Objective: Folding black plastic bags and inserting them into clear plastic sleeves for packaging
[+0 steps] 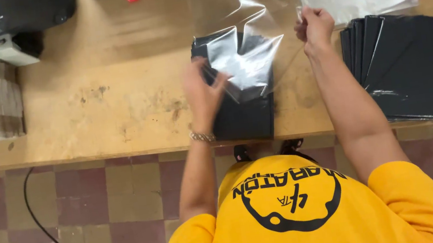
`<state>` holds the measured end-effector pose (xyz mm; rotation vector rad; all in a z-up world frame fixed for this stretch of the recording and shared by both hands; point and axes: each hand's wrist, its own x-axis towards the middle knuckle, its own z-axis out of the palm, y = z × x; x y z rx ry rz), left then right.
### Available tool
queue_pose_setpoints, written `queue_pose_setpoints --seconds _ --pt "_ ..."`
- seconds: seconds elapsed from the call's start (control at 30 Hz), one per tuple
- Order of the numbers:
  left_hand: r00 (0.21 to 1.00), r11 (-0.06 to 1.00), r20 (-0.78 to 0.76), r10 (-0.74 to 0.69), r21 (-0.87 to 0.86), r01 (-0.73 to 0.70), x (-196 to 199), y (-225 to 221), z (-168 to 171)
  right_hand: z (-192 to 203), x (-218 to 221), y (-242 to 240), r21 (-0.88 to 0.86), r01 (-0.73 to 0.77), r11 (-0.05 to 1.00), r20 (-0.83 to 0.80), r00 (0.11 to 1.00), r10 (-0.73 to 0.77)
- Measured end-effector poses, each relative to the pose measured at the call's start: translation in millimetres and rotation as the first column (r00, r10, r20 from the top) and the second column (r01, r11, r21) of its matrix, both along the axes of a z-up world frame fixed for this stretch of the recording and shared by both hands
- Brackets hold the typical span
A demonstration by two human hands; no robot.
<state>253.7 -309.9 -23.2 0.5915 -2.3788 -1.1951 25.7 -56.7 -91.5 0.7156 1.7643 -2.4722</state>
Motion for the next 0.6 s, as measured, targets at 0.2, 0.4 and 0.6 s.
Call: queue_pose_setpoints --seconds 0.2,0.4,0.6 --pt "0.920 0.522 0.041 -0.390 -0.813 0.258 27 52 -18 -43 19 7 0.164 0.036 0.986 0.201 0.977 -0.069" --pt "0.887 0.450 -0.177 -0.426 -0.892 0.037 10 18 8 -53 17 33 0.316 -0.040 0.948 0.220 0.975 -0.033" --pt "0.822 0.348 -0.038 -0.569 -0.916 0.199 -1 10 -26 3 45 35 0.660 -0.191 0.727 0.137 0.982 0.134"
